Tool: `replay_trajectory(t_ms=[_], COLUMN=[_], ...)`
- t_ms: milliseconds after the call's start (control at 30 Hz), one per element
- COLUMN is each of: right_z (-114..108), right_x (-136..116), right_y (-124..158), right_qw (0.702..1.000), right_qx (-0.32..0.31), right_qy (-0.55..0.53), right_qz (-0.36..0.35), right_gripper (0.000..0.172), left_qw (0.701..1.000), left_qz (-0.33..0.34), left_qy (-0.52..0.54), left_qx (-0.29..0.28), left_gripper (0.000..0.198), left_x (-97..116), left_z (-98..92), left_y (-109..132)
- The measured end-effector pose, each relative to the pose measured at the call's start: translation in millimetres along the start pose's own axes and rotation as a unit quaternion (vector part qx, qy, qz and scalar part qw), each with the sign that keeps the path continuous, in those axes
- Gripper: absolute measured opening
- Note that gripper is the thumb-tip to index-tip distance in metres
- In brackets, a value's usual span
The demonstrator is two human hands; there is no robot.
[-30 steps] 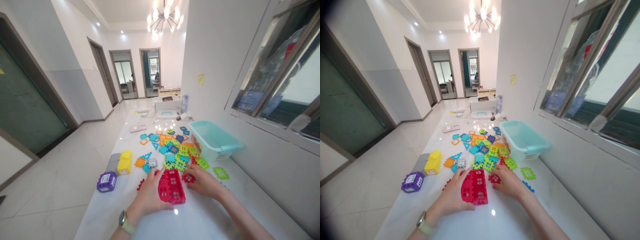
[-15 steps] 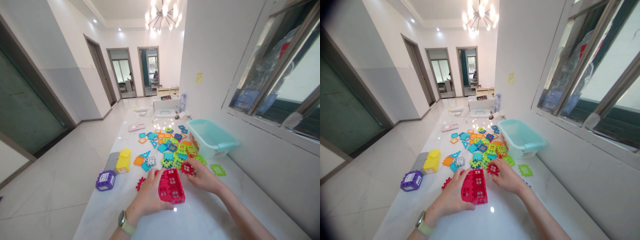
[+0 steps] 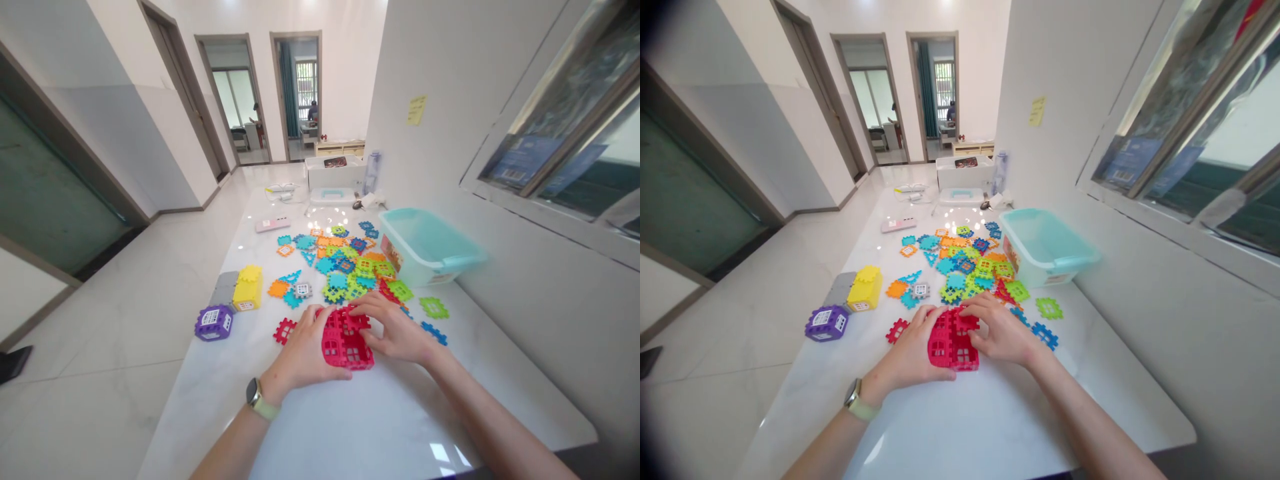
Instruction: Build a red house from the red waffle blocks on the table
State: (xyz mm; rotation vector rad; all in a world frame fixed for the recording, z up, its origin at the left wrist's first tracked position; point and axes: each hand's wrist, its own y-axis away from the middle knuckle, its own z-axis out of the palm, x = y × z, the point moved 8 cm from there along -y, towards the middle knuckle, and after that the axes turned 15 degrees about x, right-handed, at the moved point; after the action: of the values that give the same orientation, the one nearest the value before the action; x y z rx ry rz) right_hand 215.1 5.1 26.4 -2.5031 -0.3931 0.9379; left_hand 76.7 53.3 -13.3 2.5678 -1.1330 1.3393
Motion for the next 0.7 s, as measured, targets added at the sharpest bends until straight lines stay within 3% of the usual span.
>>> replay_trajectory(t_ms=[233,700], right_z=[2.8,0.1], right_x=[-4.3,7.7], right_y=[-3.7,3.6], right_qw=[1.000,0.997], right_qx=[-0.011,-0.055], right_qy=[0.013,0.020], right_qz=[0.005,0.047], right_gripper=[0.030,0.033], left_qw=[1.000,1.000], left_qz=[0.003,0.009], left_qy=[0.020,0.012], left_qx=[0.010,-0.006], left_gripper=[0.113,0.112], left_x=[3.1,4.4], left_z=[7.2,8.3], left_y=[0.2,-1.1])
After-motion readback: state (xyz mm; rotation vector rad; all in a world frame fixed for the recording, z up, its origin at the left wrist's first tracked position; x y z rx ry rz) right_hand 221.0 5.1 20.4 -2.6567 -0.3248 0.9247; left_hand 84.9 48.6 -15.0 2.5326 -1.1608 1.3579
